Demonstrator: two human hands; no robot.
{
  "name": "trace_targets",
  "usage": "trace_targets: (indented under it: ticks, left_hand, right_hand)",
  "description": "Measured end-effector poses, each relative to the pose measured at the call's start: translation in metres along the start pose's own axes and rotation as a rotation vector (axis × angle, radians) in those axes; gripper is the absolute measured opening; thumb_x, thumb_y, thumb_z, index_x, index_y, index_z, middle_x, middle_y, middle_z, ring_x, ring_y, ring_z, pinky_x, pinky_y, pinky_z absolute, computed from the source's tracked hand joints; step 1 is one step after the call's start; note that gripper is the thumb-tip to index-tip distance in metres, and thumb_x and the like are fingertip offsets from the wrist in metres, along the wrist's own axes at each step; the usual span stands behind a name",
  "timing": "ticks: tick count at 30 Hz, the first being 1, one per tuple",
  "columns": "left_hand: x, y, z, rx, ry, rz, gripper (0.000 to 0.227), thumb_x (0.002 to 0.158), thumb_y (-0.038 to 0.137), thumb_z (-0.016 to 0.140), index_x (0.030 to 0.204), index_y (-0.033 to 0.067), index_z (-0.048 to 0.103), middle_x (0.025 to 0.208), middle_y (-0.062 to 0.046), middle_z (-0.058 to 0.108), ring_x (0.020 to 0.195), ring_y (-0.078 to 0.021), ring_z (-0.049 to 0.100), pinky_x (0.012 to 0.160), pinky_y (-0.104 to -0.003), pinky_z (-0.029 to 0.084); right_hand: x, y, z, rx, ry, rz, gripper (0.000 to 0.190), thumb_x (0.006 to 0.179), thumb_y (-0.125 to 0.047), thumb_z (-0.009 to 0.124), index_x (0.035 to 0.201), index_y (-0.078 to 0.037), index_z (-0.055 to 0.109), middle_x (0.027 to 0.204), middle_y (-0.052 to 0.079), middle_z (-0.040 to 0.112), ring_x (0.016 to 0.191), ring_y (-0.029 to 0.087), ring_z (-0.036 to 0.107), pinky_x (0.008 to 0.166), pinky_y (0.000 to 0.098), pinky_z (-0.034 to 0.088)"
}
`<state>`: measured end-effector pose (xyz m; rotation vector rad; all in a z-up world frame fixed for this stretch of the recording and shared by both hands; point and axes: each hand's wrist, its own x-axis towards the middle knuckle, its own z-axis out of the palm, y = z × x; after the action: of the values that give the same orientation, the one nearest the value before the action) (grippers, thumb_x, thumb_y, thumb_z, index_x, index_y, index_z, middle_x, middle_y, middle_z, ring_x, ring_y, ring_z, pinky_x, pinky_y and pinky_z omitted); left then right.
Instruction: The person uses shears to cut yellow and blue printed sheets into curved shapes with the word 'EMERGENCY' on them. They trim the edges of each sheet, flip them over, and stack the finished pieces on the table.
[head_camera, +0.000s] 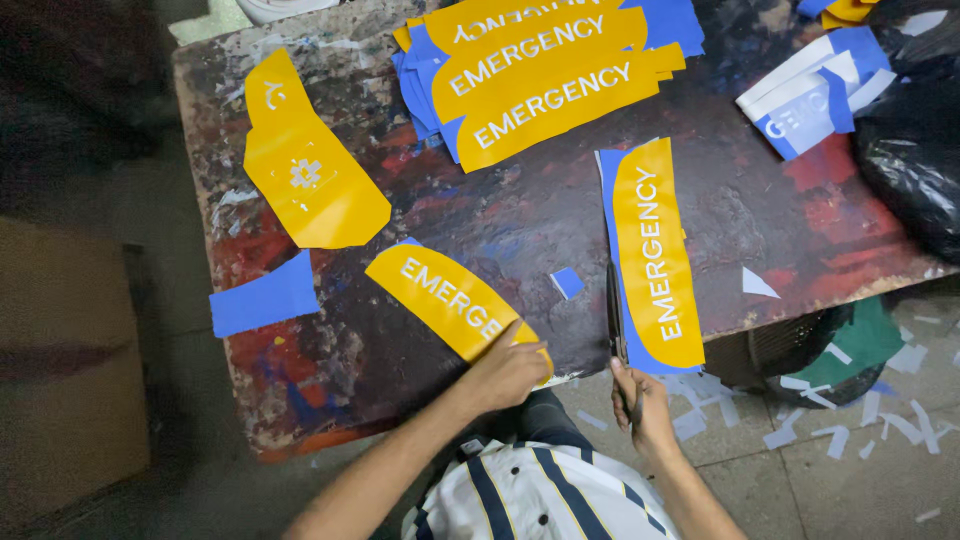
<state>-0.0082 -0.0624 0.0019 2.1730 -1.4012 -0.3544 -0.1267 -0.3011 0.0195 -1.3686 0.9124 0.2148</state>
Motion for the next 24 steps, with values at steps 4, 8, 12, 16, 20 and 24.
trace_targets:
  ticks: [4, 8, 12, 16, 20, 24]
  left_hand:
    - [-0.069, 0.006, -0.035, 0.047, -0.241, -0.069, 0.010, 0.074, 0.007, 0.066, 0.080, 0.0094, 0.073, 0.094, -0.009, 0.074, 0.134, -0.0293, 0.055, 0.115, -0.071, 0.021]
    - [-0.125, 0.013, -0.072, -0.121, -0.311, -0.272, 0.012, 0.075, 0.009, 0.069, 0.085, 0.0074, 0.075, 0.108, -0.009, 0.074, 0.138, -0.0300, 0.050, 0.117, -0.070, 0.016]
    - [-0.125, -0.016, -0.080, -0.152, 0.236, -0.649, 0.047, 0.081, 0.033, 0.072, 0.119, 0.0049, 0.070, 0.138, -0.012, 0.062, 0.140, -0.0309, 0.046, 0.120, -0.064, 0.017]
    - [-0.078, -0.058, -0.056, 0.306, 0.502, -0.850, 0.085, 0.093, 0.055, 0.061, 0.150, -0.0050, 0.039, 0.158, -0.035, 0.027, 0.152, -0.0469, 0.018, 0.116, -0.073, 0.006]
    - [-0.055, -0.061, -0.033, 0.408, 0.391, -0.776, 0.094, 0.093, 0.063, 0.055, 0.156, -0.0022, 0.030, 0.162, -0.037, 0.017, 0.153, -0.0479, 0.012, 0.112, -0.078, 0.002]
    - [-0.053, -0.053, -0.040, 0.292, 0.109, -0.381, 0.093, 0.090, 0.065, 0.056, 0.157, 0.0039, 0.032, 0.164, -0.030, 0.017, 0.154, -0.0430, 0.010, 0.113, -0.077, 0.003]
  right_hand:
    - [0.002, 0.003, 0.002, -0.003, -0.058, 0.019, 0.047, 0.096, -0.043, 0.064, 0.067, -0.009, 0.049, 0.051, 0.002, 0.043, 0.035, 0.012, 0.035, 0.034, 0.0297, 0.026]
    - [0.002, 0.005, 0.007, -0.039, -0.096, -0.006, 0.048, 0.096, -0.042, 0.066, 0.065, -0.009, 0.049, 0.049, 0.002, 0.043, 0.035, 0.012, 0.036, 0.035, 0.0294, 0.026]
    - [0.003, 0.002, 0.015, -0.046, -0.118, 0.013, 0.048, 0.095, -0.041, 0.066, 0.064, -0.008, 0.049, 0.049, 0.002, 0.045, 0.035, 0.012, 0.035, 0.036, 0.0293, 0.025]
    - [-0.001, 0.000, 0.021, -0.075, -0.164, -0.027, 0.050, 0.096, -0.042, 0.065, 0.063, -0.009, 0.049, 0.047, 0.001, 0.043, 0.035, 0.012, 0.034, 0.035, 0.0294, 0.024]
    - [-0.004, -0.003, 0.021, -0.076, -0.166, -0.020, 0.047, 0.095, -0.041, 0.066, 0.064, -0.009, 0.049, 0.047, 0.001, 0.043, 0.034, 0.012, 0.034, 0.034, 0.0298, 0.024]
    - [-0.012, 0.000, 0.013, -0.081, -0.149, -0.021, 0.049, 0.096, -0.040, 0.066, 0.063, -0.008, 0.051, 0.046, 0.001, 0.043, 0.034, 0.011, 0.033, 0.035, 0.0289, 0.024]
